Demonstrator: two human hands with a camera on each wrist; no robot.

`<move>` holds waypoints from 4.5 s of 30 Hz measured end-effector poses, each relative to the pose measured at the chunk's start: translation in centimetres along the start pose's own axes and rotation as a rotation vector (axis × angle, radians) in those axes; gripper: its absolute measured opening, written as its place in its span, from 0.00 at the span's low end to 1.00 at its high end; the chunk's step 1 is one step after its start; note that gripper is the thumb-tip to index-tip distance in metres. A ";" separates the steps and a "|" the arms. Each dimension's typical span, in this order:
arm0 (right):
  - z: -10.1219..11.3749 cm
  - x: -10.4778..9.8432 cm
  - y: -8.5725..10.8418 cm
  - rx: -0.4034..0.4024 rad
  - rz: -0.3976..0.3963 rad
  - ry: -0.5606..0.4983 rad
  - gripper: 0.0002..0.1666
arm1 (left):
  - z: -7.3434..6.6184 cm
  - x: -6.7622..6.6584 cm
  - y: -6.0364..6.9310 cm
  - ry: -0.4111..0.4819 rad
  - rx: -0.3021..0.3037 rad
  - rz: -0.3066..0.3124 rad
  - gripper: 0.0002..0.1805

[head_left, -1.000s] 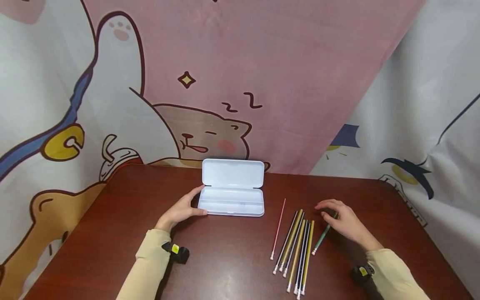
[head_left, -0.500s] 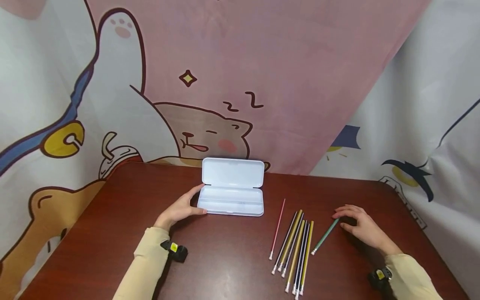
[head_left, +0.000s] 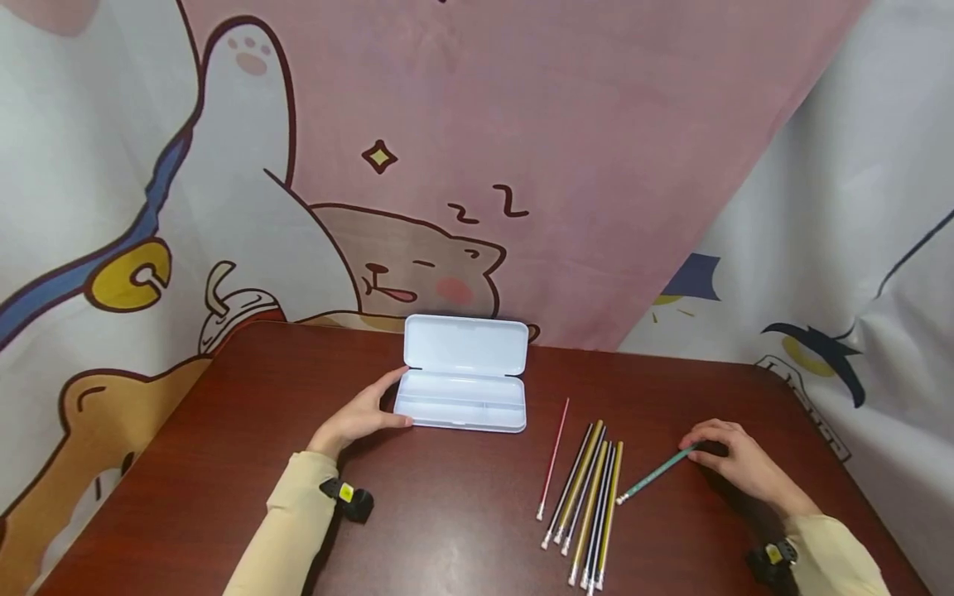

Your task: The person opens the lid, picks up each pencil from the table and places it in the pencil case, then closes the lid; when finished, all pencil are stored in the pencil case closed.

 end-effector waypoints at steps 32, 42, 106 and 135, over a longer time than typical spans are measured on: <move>2.1 1.2 -1.6 0.317 -0.031 -0.057 0.08 | -0.3 0.2 0.1 -0.010 -0.007 -0.017 0.49; 4.5 2.9 -4.0 0.303 0.030 -0.113 0.08 | -3.1 0.9 1.4 0.005 -0.003 -0.014 0.46; 14.4 13.9 -18.5 0.347 -0.038 -0.365 0.06 | 0.3 0.1 -0.2 -0.007 -0.012 -0.049 0.49; 16.3 10.4 -17.8 0.296 0.045 -0.366 0.10 | 0.3 0.0 -0.1 -0.023 -0.030 -0.054 0.50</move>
Point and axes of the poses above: each hand's wrist, its own y-axis away from the middle knuckle, its own x-axis out of the palm, z = x × y, the point moved 5 cm from there along -y, towards the middle knuckle, and after that the axes turned 14 degrees about y, right-handed, at the moved point
